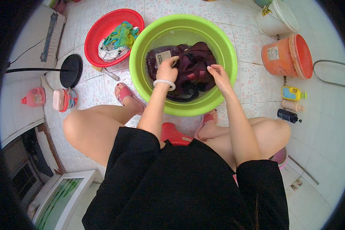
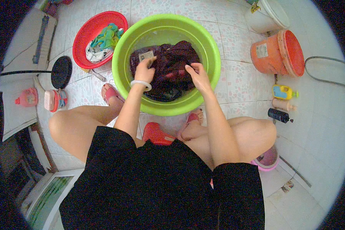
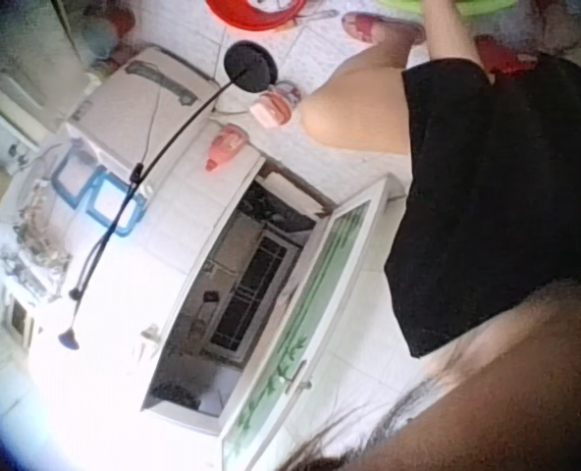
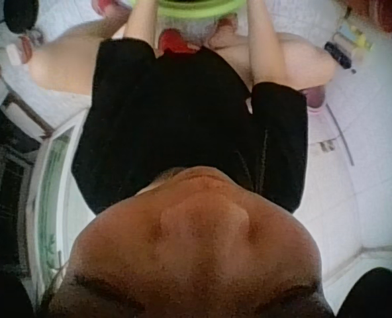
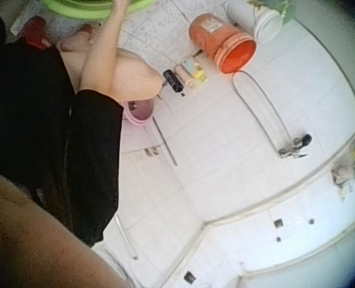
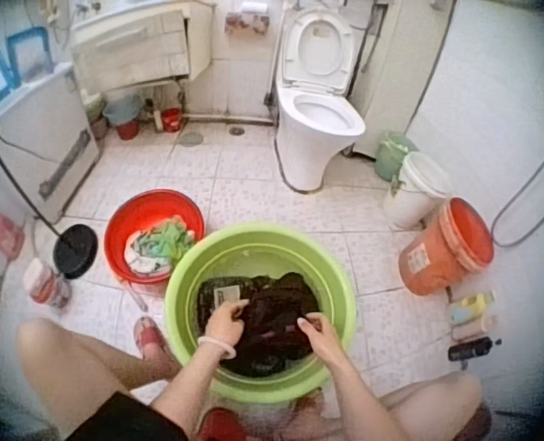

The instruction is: The person washes a purple bag by hand in a green basin, scrubbing the fabric and squeezing it in the water to clean it.

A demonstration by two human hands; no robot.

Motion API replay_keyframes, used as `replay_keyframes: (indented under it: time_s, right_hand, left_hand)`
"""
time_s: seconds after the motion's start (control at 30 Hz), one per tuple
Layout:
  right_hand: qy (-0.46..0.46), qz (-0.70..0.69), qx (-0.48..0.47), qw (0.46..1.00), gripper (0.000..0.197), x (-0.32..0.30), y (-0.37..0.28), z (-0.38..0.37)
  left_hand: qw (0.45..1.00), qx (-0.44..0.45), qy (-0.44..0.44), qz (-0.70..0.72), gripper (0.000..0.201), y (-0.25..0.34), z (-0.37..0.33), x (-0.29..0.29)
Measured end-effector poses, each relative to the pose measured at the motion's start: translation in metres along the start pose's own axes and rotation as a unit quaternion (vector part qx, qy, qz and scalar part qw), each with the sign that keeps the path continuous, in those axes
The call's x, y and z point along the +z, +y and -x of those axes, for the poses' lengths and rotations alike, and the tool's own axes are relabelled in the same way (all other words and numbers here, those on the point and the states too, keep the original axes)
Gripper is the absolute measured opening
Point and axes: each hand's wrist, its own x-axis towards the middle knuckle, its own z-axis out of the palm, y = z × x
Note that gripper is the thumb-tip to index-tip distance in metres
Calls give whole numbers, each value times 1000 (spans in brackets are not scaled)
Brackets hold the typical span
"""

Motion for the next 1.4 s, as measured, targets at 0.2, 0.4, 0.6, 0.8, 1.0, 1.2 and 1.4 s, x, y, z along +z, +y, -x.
replay_keyframes:
  time_s: [0.2,0.4,0.6,0.8,1.0,1.2,1.4]
  right_hand:
    - [103,70,42,991,49,14,33,-30]
    - [81,108,82,987,82,13,67,-47]
    - [-17,-32,161,986,76,3,84,-62]
    - [18,-150,114,982,49,-1,71,-63]
    - [140,-272,25,952,35,-13,5,-40]
    - [102,-252,-85,958,26,-14,-39,-1]
    - [40,-42,-271,961,23,25,-54,51]
  left_hand:
    - [994,-44,92,28,30,-86,-10,-27]
    - [987,-95,2,-133,14,-65,1,-48]
    - [991,-41,5,-131,27,-40,2,-47]
    - [995,86,55,5,24,34,7,-27]
    - [941,-185,-265,102,48,39,20,11]
    - [882,-294,-237,283,86,28,13,15]
    - [771,-311,-265,489,83,10,17,19]
